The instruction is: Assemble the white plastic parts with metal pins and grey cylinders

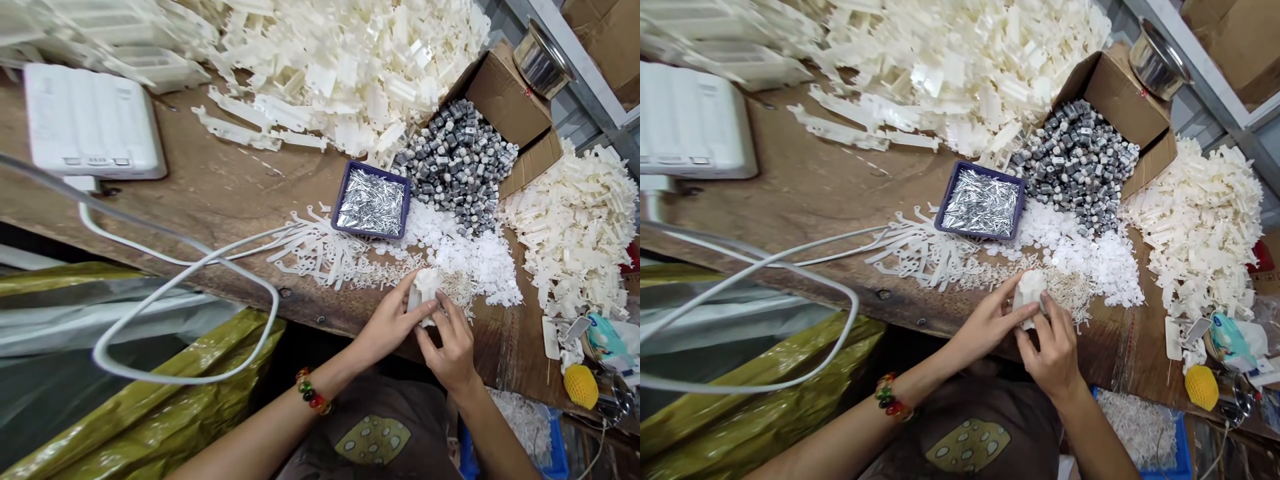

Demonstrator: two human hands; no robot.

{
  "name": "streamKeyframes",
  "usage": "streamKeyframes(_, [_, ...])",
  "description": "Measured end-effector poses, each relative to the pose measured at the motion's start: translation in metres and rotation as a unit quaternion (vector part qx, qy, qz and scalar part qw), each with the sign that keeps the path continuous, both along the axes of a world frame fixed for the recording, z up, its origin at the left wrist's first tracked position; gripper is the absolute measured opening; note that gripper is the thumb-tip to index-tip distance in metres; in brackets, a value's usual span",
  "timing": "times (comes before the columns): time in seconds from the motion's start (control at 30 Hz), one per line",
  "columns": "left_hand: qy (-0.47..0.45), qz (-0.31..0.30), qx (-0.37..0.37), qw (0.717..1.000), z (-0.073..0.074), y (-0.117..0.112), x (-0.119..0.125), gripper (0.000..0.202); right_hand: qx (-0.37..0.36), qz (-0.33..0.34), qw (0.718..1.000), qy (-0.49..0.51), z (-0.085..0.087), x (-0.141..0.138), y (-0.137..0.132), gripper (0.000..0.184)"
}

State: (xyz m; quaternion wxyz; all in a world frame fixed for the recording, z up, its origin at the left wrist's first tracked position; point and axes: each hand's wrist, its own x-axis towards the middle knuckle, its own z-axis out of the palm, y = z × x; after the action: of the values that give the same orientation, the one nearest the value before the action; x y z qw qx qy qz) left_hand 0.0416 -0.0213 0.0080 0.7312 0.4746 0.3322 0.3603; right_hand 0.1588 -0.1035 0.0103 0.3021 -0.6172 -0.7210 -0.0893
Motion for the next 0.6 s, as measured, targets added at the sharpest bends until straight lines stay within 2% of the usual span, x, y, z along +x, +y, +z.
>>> streamKeyframes(0.27, [-0.049, 0.008, -0.023, 0.999, 0.0, -0.001, 0.003, 0.059, 0.037, -0.041, 0.992, 0.116, -0.002, -0.01, 0.001, 0.028])
streamKeyframes(0.47, [-0.041, 0.018, -0.029, 0.999, 0.005, -0.003, 0.002, 0.065, 0.03, -0.032, 0.997, 0.062, -0.002, -0.012, 0.003, 0.031])
streamKeyframes(0.6, [0.008, 0.031, -0.001, 0.999, 0.001, -0.004, 0.0, 0.067, 0.014, -0.021, 0.998, 0.058, -0.003, -0.014, 0.0, 0.031])
